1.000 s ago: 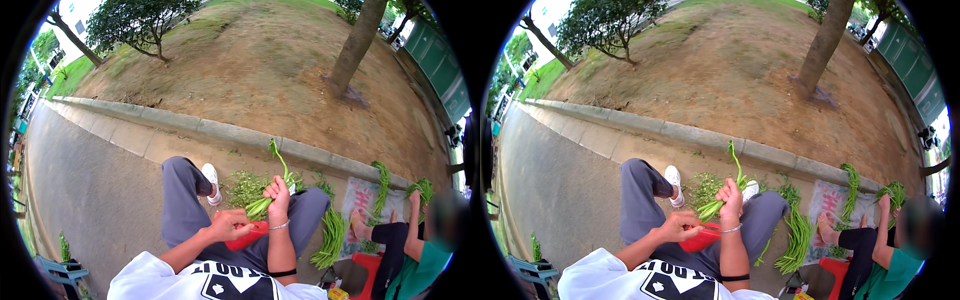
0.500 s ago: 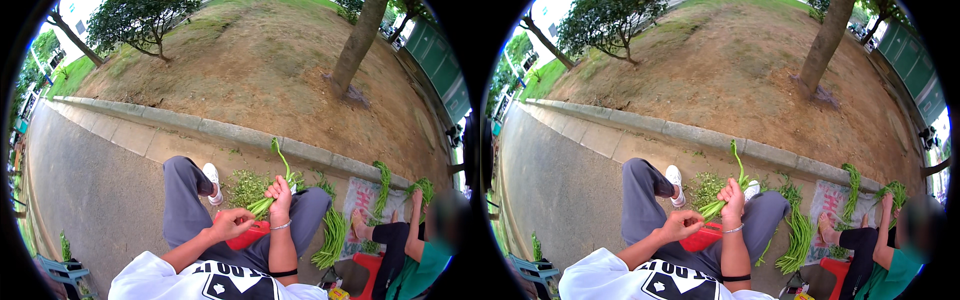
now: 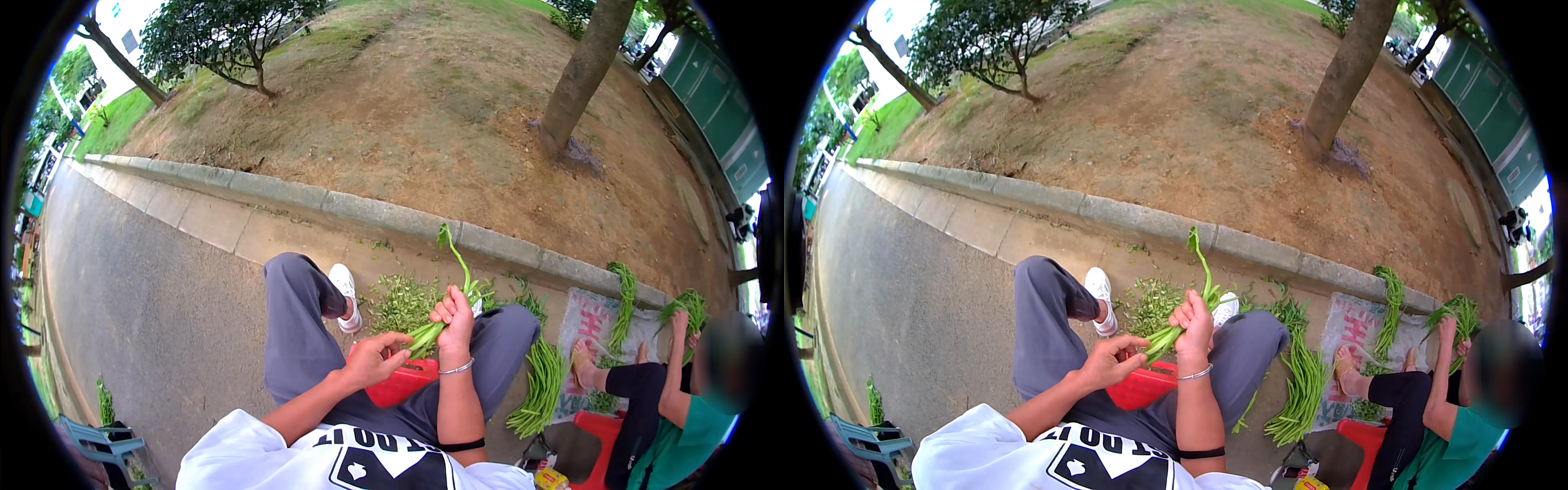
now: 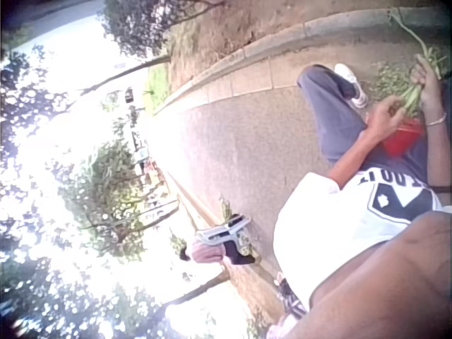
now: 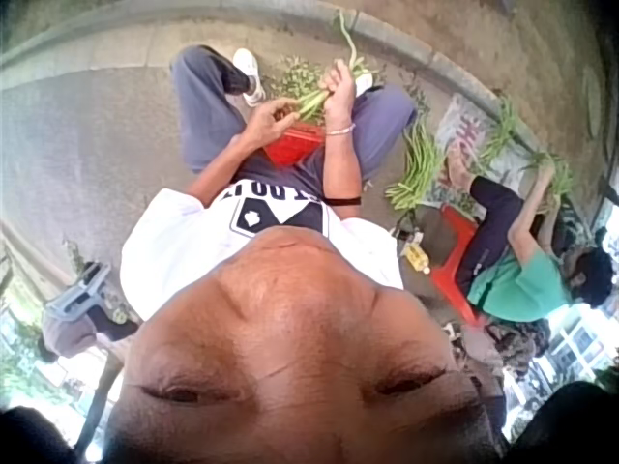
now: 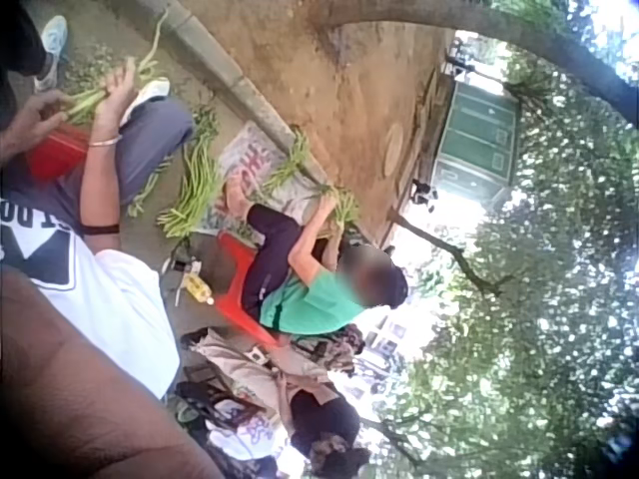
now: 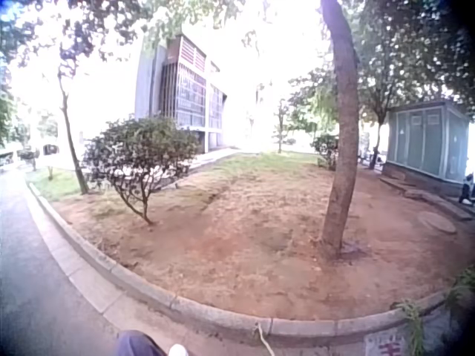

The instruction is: The person cleans and prepares green leafy vegetables by hand while seated outdoors. They pick through the stalks, remove unwanted parts, and pile the cleaned stems on the ground.

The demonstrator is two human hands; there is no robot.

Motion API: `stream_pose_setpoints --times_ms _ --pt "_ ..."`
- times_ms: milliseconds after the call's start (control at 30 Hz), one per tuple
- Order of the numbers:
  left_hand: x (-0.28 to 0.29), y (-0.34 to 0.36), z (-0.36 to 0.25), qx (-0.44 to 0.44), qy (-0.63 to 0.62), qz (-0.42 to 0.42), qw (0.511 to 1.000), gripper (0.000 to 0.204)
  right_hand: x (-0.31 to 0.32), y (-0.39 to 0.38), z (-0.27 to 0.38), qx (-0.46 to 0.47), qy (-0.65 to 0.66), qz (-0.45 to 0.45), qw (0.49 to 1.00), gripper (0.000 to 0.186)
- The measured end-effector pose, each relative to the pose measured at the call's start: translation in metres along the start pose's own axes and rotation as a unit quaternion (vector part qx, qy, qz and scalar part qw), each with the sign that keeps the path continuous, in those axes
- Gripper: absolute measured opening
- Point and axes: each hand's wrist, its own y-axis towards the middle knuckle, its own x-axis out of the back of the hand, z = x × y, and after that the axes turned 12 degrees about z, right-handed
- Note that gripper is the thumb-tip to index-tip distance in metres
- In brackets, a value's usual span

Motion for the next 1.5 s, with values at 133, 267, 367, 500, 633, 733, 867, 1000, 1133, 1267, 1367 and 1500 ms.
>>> stream_pose_setpoints --times_ms 133,267,367,500,633,733,867,1000,1133,1267,1367,1500 --pt "0.000 0.000 0.003 -0.015 0.018 0.007 1.000 0.020 0.001 0.001 -0.001 -0.003 0.004 0.002 1.000 0.011" --pt "0.000 0.001 0.004 -0.027 0.022 0.009 0.999 0.018 0.000 0.000 -0.002 -0.003 -0.004 -0.004 1.000 0.012" --pt "0.000 0.002 0.004 -0.030 0.024 0.021 0.999 0.016 0.000 0.001 -0.002 -0.003 -0.009 -0.008 1.000 0.012" --pt "0.001 0.001 0.002 -0.018 0.025 0.044 0.999 0.015 -0.003 0.000 -0.003 -0.008 -0.006 -0.011 1.000 0.011" --pt "0.000 0.000 0.001 -0.004 0.021 0.054 0.998 0.015 -0.004 -0.001 -0.004 -0.008 -0.014 -0.012 1.000 0.011" --pt "0.000 0.000 0.002 0.002 0.040 0.044 0.998 0.016 -0.006 -0.001 -0.006 -0.009 -0.011 -0.019 1.000 0.011" --pt "0.001 0.001 0.004 0.022 0.064 0.035 0.997 0.018 -0.002 0.000 -0.009 -0.004 -0.020 -0.018 1.000 0.013" --pt "0.002 0.002 0.003 0.016 0.094 0.038 0.995 0.017 -0.004 -0.001 -0.010 0.002 -0.023 -0.022 0.999 0.013" --pt "0.003 0.001 -0.002 0.012 0.102 0.044 0.994 0.017 -0.006 -0.002 -0.010 0.004 -0.020 -0.023 1.000 0.013" --pt "0.003 0.001 -0.002 0.023 0.113 0.050 0.992 0.017 -0.010 -0.002 -0.010 0.006 -0.022 -0.044 0.999 0.010" --pt "0.003 0.001 0.000 0.029 0.140 0.035 0.989 0.016 -0.012 -0.003 -0.011 0.009 -0.030 -0.048 0.998 0.010" --pt "0.003 0.002 -0.004 0.035 0.175 0.030 0.984 0.015 -0.009 -0.002 -0.013 0.012 -0.031 -0.042 0.999 0.011"
